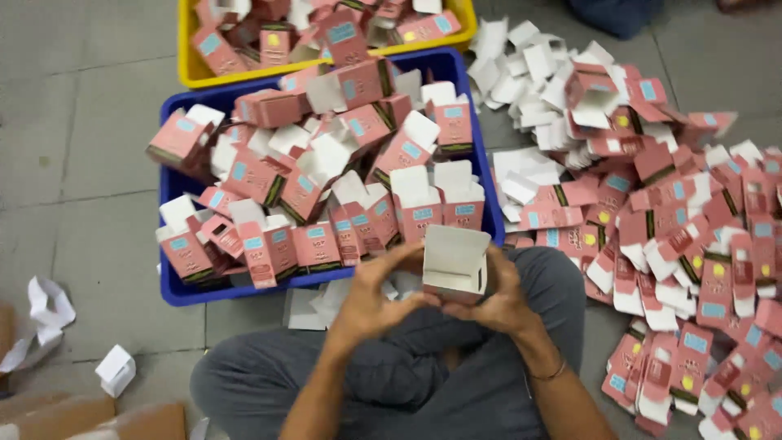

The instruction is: Folding flat cardboard templates into small product boxes and placing them in a bin.

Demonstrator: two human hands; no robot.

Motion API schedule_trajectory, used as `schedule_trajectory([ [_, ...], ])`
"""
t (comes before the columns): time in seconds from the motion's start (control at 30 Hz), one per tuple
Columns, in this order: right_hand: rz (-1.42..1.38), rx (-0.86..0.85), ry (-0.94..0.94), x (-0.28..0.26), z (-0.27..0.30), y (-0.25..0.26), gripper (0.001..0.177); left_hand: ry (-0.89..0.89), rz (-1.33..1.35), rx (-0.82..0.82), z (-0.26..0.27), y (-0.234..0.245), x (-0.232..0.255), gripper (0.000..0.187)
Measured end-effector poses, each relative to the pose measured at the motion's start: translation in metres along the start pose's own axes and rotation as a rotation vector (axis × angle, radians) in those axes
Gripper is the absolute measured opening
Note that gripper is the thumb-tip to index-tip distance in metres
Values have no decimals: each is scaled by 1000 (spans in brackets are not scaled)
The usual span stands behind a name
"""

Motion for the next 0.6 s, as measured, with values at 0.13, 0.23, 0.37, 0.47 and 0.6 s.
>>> schedule_trajectory([
  [0.13, 9, -50, -184, 23, 24, -6, 63, 121, -66, 67, 30, 5, -23, 62],
  [0.23, 91, 78, -256, 63, 53, 30, 54, 271, -209, 3, 52, 20, -42, 28],
  [0.37, 127, 191, -164, 30, 20, 48, 52, 661, -717, -396, 101, 3, -133, 26],
  [0.47, 154, 160, -145, 31, 23, 40, 46, 757, -871, -371, 122, 8, -190, 58],
  [0.6, 144, 149, -258, 52, 45, 38, 58, 835, -853, -390, 133, 9, -208, 55],
])
Point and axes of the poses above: each hand's wrist, its own z-axis away from the middle knuckle, its own y-axis out of the back of the hand, x = y × z, the point moved 10 cm from there along -z, towards the middle knuckle, and after that the axes turned 3 degrees about y, right-handed, at the moved point
